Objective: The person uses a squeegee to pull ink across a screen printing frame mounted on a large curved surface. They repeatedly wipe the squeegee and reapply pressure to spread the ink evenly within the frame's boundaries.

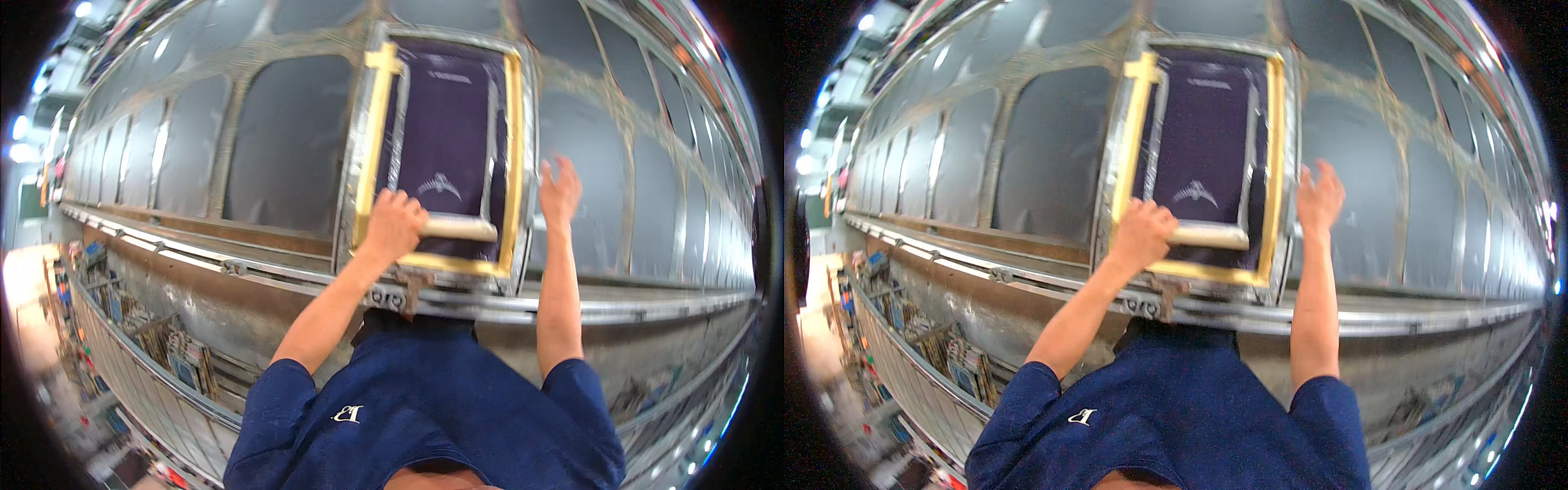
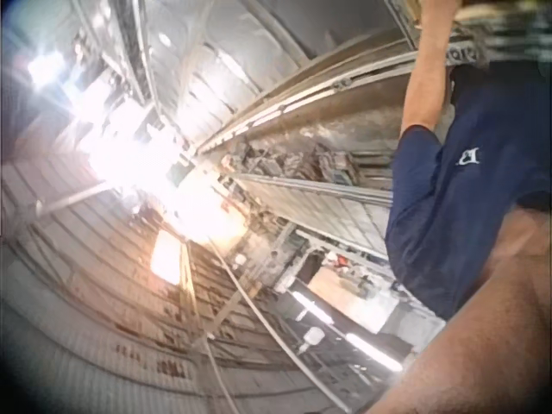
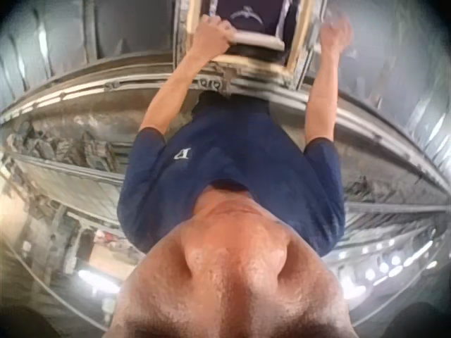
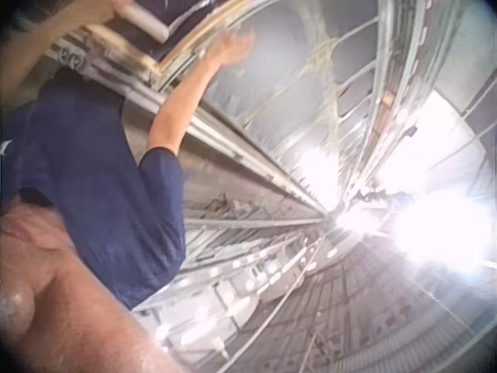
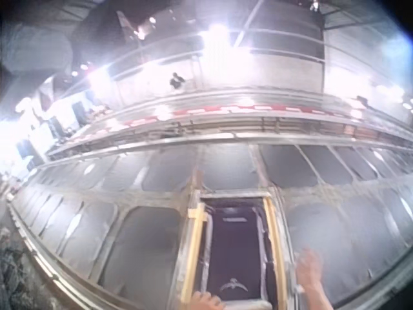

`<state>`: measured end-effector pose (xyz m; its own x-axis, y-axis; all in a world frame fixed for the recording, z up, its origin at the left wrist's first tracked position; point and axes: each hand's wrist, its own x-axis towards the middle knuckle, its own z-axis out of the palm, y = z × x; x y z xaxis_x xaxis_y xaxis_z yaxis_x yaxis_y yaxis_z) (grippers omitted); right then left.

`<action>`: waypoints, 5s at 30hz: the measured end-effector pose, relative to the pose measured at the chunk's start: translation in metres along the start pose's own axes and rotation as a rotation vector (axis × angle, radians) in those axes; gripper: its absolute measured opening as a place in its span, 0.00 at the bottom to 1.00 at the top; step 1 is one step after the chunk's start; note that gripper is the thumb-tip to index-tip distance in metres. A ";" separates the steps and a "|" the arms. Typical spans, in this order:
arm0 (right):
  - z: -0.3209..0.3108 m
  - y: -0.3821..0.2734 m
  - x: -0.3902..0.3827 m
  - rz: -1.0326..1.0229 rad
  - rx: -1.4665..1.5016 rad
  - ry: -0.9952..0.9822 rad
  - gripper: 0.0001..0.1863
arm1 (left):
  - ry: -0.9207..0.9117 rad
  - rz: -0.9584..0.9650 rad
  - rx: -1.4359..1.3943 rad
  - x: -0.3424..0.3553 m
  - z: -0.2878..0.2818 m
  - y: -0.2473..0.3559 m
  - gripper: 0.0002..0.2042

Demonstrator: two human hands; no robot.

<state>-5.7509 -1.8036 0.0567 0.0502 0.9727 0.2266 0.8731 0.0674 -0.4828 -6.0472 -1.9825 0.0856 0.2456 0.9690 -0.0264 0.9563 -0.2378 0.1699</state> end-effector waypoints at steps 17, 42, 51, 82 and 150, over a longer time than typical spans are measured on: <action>0.092 -0.136 -0.041 0.059 0.366 -0.013 0.15 | 0.157 -0.119 -0.133 -0.101 -0.038 -0.167 0.13; 0.149 -0.318 -0.072 0.143 -0.022 -0.395 0.15 | 0.323 0.068 0.038 -0.036 -0.036 -0.426 0.17; 0.209 -0.451 0.139 -0.667 0.117 -0.498 0.27 | 0.039 -0.072 -0.226 0.146 -0.112 -0.510 0.14; 0.194 -0.441 -0.031 -0.730 -0.201 -0.704 0.13 | 0.011 0.009 -0.085 -0.031 -0.084 -0.428 0.09; 0.317 -0.631 -0.233 0.243 0.511 -0.021 0.17 | 0.271 0.015 -0.042 -0.446 -0.118 -0.602 0.18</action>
<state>-6.4668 -2.0020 0.0402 0.2061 0.9776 0.0439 0.4917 -0.0647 -0.8684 -6.7508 -2.2639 0.1111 0.2026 0.9494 0.2398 0.9443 -0.2543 0.2089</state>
